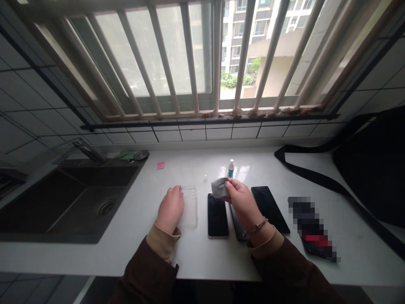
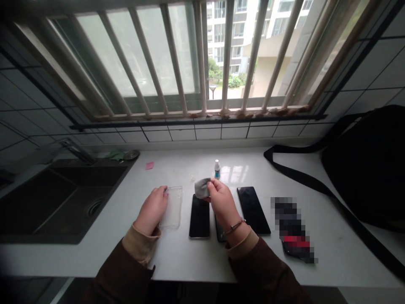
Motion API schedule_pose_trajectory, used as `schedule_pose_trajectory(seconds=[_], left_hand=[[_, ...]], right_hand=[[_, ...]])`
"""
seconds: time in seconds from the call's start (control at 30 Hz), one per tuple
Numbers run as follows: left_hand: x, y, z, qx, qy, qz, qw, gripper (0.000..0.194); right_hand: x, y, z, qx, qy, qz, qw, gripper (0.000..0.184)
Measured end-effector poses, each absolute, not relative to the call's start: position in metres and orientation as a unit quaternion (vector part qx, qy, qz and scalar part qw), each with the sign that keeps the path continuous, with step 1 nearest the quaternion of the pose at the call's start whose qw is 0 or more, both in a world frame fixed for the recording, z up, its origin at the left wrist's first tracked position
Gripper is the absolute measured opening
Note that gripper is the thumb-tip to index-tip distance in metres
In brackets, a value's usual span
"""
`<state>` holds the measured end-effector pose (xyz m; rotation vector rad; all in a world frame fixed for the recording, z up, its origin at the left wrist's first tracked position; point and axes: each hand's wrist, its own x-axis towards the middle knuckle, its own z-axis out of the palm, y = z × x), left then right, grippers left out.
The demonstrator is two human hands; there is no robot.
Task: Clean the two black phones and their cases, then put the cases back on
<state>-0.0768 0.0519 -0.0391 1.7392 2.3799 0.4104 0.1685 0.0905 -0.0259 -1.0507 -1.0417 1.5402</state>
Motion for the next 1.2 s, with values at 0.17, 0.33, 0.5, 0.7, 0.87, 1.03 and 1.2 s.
schedule_pose_trajectory(seconds=[0.17,0.33,0.5,0.7,0.87,1.03,1.2], left_hand=[[-0.078,0.051,-0.032,0.595,0.793,0.114,0.057,0.037],[-0.053,0.031,-0.012,0.586,0.801,0.122,0.007,0.043],[0.017,-0.018,0.005,0.671,0.724,0.148,0.052,0.059],[0.073,-0.029,0.007,0.649,0.754,0.049,0.084,0.077],[0.079,-0.013,0.005,0.614,0.785,0.018,0.079,0.082],[0.083,0.002,0.006,0.606,0.789,0.022,0.103,0.087],[0.075,0.018,-0.001,0.592,0.786,0.053,0.171,0.088]], right_hand=[[0.166,0.090,-0.023,-0.426,-0.376,0.662,0.488,0.043],[0.167,0.091,-0.025,-0.427,-0.384,0.646,0.504,0.042],[0.173,0.090,-0.025,-0.428,-0.484,0.535,0.544,0.043],[0.176,0.089,-0.025,-0.442,-0.539,0.442,0.564,0.045],[0.175,0.091,-0.026,-0.435,-0.536,0.445,0.571,0.043],[0.175,0.090,-0.024,-0.435,-0.535,0.448,0.570,0.042],[0.175,0.089,-0.021,-0.436,-0.529,0.461,0.564,0.040]])
